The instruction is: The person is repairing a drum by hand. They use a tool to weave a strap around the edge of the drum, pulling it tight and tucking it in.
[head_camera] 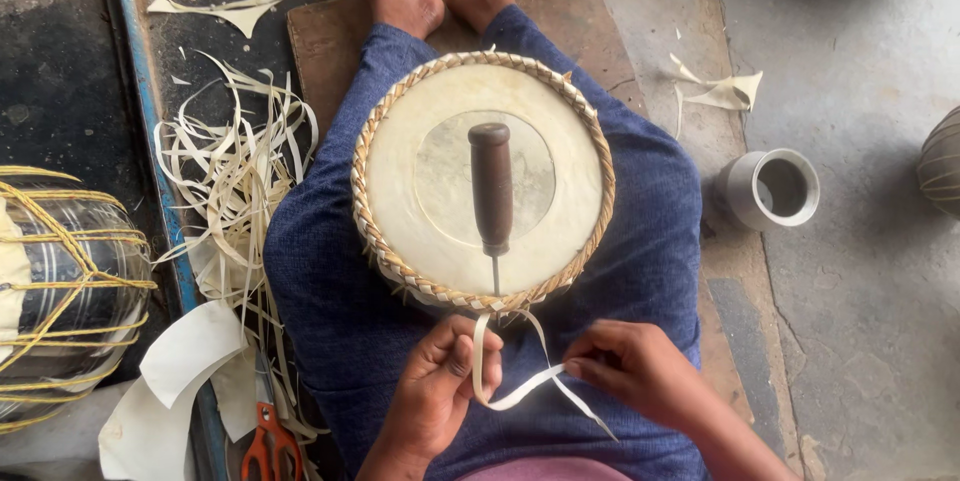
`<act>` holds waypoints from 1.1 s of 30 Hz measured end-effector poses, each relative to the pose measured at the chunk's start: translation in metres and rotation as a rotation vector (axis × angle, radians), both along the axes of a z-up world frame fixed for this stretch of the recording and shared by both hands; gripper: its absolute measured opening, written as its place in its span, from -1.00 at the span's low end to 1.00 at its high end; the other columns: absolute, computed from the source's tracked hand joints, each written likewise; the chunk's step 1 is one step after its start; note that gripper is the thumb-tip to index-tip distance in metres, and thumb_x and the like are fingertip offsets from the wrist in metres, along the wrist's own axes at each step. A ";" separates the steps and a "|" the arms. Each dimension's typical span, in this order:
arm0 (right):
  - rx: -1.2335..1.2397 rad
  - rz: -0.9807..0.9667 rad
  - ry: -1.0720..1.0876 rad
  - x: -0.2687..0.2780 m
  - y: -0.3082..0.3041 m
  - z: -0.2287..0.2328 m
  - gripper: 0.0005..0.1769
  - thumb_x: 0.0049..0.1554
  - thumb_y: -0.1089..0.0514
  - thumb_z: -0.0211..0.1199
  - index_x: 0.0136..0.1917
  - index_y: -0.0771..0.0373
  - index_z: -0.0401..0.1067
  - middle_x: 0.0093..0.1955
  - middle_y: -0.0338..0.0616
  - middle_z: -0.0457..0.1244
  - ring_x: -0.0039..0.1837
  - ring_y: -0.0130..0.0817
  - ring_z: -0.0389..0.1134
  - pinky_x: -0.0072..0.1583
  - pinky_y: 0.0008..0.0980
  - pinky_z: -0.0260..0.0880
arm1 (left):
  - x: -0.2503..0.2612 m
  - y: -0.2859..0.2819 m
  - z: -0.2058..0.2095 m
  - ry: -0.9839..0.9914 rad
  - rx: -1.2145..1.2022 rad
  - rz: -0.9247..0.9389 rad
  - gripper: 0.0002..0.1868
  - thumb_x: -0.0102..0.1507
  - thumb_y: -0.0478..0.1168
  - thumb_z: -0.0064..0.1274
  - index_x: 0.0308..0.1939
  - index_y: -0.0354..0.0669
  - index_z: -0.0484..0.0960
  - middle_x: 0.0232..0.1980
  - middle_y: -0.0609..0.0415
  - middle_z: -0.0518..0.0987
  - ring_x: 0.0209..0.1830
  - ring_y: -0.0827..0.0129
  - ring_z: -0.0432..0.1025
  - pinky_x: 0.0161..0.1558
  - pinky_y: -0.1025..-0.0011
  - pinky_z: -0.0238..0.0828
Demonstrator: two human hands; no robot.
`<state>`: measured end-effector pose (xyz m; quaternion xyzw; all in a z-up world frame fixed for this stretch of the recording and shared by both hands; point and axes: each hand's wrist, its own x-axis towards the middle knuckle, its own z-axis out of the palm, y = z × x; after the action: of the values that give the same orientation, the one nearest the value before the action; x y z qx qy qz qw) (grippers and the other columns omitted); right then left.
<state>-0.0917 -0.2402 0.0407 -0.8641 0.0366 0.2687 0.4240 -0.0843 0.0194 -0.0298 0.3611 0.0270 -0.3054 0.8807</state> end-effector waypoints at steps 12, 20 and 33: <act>0.325 0.190 -0.362 0.023 0.047 0.030 -0.78 0.08 0.34 0.28 0.04 0.24 0.48 -0.15 -0.19 0.43 -0.11 -0.34 0.55 -0.08 -0.39 0.54 | 0.000 -0.006 0.016 -0.245 0.540 -0.045 -0.78 0.23 -0.37 0.16 -0.04 -0.23 0.71 -0.28 0.06 0.70 -0.38 0.52 0.55 -0.32 0.49 0.55; 0.197 -0.040 -0.474 0.019 0.030 0.023 -0.87 0.12 0.23 0.34 -0.04 0.24 0.49 -0.14 -0.22 0.42 -0.13 -0.46 0.50 -0.09 -0.45 0.54 | 0.013 -0.006 0.038 -0.614 0.989 0.306 -0.93 0.21 -0.35 0.26 -0.29 -0.26 0.67 -0.33 0.08 0.67 -0.43 0.48 0.60 -0.41 0.51 0.54; 0.240 0.012 -0.442 0.013 0.030 0.014 -0.87 0.10 0.26 0.36 -0.04 0.24 0.52 -0.14 -0.23 0.41 -0.09 -0.47 0.50 -0.07 -0.46 0.54 | 0.012 -0.026 0.036 -0.470 0.985 0.318 -0.87 0.14 -0.38 0.31 -0.29 -0.26 0.67 -0.33 0.04 0.76 -0.38 0.47 0.66 -0.37 0.50 0.58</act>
<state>-0.0783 -0.2105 0.0551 -0.8457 -0.0944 0.0780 0.5194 -0.0723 -0.0063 0.0060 0.7789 0.0236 -0.0318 0.6259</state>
